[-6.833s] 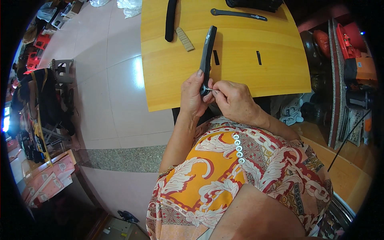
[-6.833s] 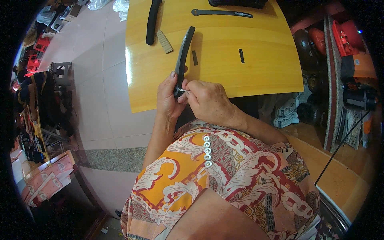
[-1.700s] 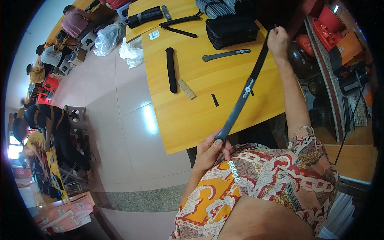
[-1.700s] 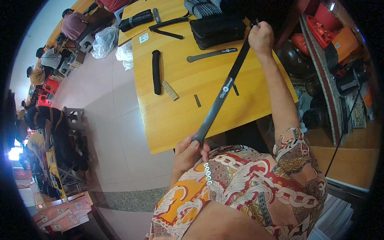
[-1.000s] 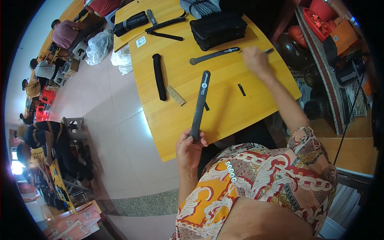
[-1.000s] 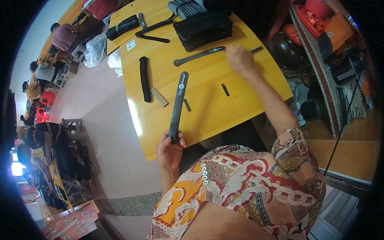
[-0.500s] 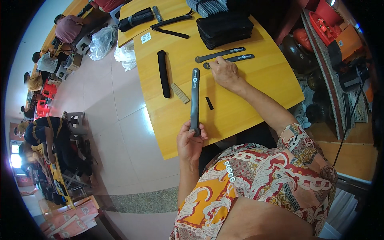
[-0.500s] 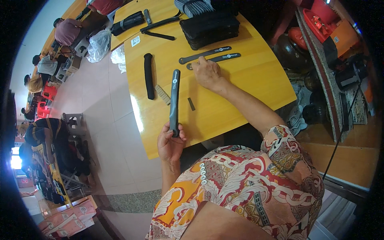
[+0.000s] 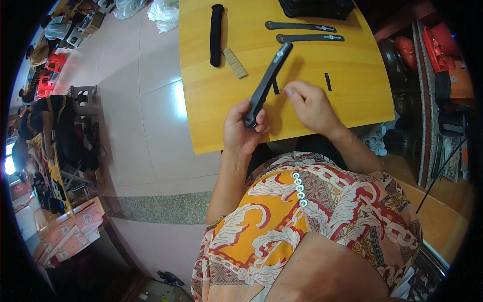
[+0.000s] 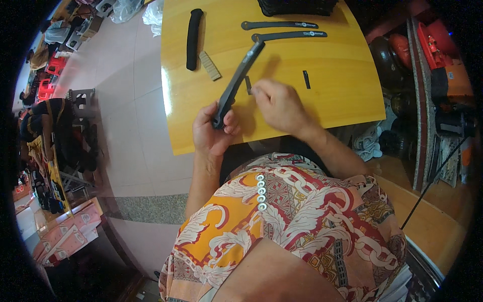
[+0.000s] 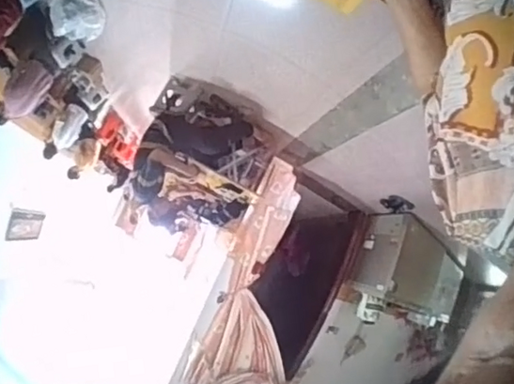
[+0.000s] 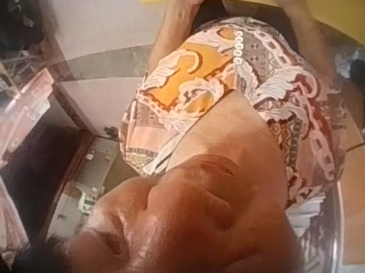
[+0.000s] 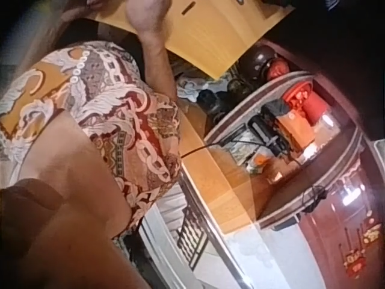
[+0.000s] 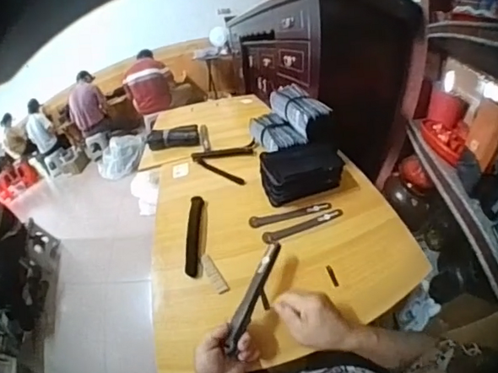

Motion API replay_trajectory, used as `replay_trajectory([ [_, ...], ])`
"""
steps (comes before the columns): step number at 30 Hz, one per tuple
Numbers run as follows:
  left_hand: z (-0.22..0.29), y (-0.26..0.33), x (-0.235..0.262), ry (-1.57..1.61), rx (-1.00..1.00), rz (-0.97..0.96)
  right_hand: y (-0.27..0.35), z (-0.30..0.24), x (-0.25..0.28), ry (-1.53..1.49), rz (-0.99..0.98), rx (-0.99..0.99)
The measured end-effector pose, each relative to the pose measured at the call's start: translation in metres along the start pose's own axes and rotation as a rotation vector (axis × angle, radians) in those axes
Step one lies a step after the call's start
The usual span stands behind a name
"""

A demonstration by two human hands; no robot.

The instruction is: The recorder is assembling metal hardware and studs onto leather straps at a workbench.

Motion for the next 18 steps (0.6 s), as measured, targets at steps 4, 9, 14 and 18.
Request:
replay_trajectory([
  [4,-0.008,-0.004,0.000,-0.066,-0.076,0.046,0.023,-0.027,-0.013,-0.176,-0.026,-0.020],
  [9,-0.017,-0.010,-0.003,-0.126,-0.190,0.111,0.026,-0.034,-0.023,-0.302,-0.022,-0.026],
  [14,-0.020,-0.009,-0.009,-0.184,-0.235,0.183,0.027,-0.025,-0.028,-0.198,0.009,0.022],
  [18,-0.020,-0.009,-0.007,-0.226,-0.267,0.186,0.026,-0.024,-0.030,-0.083,0.028,0.083],
])
Point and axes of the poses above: each hand's wrist, its own y-axis away from the middle knuckle, its own x-axis out of the back of the hand, z = x × y, the point moved 1 cm from there along -y, towards the middle knuckle, and after that the axes turned 5 degrees about x, right-handed, at the moved point
